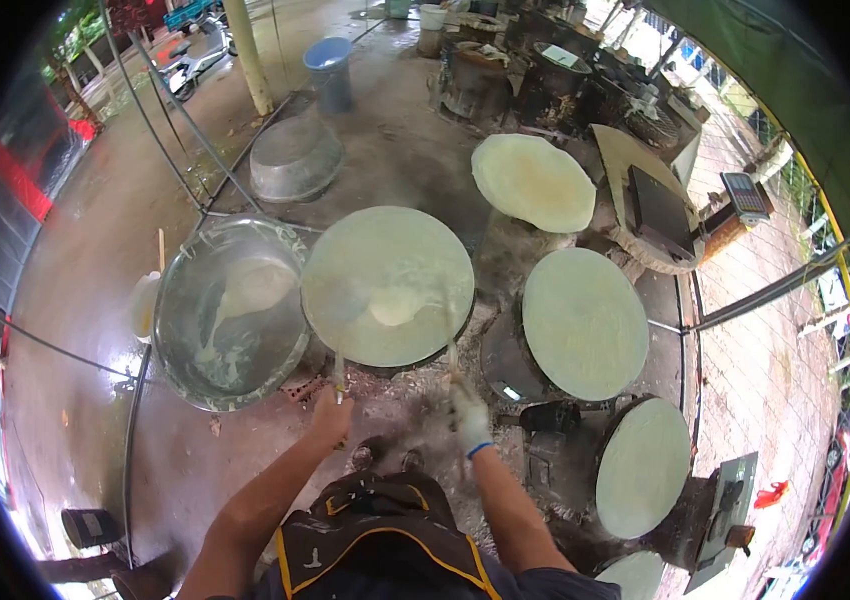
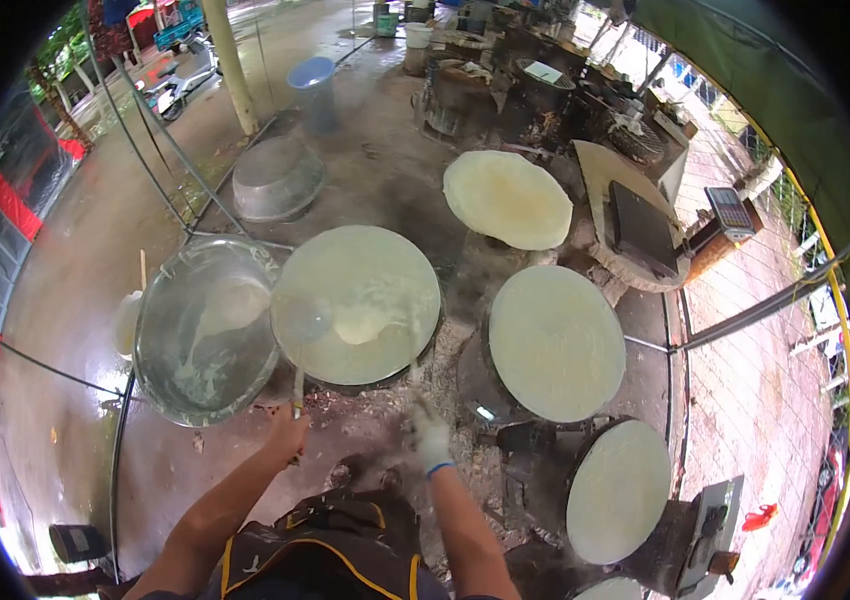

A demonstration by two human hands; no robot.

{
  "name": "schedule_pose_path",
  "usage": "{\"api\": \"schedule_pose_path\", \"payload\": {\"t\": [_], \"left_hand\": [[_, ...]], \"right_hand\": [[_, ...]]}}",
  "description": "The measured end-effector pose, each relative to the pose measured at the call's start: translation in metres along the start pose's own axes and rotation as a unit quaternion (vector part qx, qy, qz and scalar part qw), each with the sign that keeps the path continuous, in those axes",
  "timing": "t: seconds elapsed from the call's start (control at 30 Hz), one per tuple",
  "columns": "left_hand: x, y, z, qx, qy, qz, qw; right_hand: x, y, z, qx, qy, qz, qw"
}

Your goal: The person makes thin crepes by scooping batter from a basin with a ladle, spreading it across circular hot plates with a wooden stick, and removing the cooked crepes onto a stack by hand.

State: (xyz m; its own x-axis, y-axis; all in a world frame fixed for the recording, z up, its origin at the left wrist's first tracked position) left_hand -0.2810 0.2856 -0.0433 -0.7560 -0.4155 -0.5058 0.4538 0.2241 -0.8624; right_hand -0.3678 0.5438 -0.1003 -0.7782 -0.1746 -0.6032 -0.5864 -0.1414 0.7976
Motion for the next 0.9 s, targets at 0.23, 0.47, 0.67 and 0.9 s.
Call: {"api": "schedule_pose_path", "payload": {"t": [0.23,0.47,0.67,0.9], "left_hand": [[-0.029,-0.059,0.024,-0.27,0.167,0.134,0.939],[-0.058,-0.08,0.078,-0.296,0.211,0.19,0.912],[-0.077,-0.056,0.092,-0.132,0.222,0.189,0.947],[-0.101,0.006,0.062,0.128,0.313,0.148,0.929]], "right_hand": [[-0.027,-0.008,-0.08,0.016,0.014,0.008,1.0],[-0.009,-0.009,-0.09,-0.342,-0.167,0.149,0.913],[-0.124,-0.06,-0.059,-0.148,-0.177,0.055,0.972],[-0.335,-0.237,0.037,0.017,-0.513,-0.058,0.856]]}}
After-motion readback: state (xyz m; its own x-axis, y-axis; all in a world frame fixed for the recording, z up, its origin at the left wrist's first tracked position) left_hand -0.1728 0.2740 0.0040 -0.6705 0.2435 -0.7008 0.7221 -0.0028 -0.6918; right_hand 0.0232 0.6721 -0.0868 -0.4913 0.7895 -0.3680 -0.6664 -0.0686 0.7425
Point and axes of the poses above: each hand's wrist, its own x-axis towards the middle knuckle, its own z-axis out of the back of the hand, y = z × x, the point moved 4 cm from there along x, towards the middle knuckle, and after that the axes turned 15 degrees about -x, right-handed, at the moved point
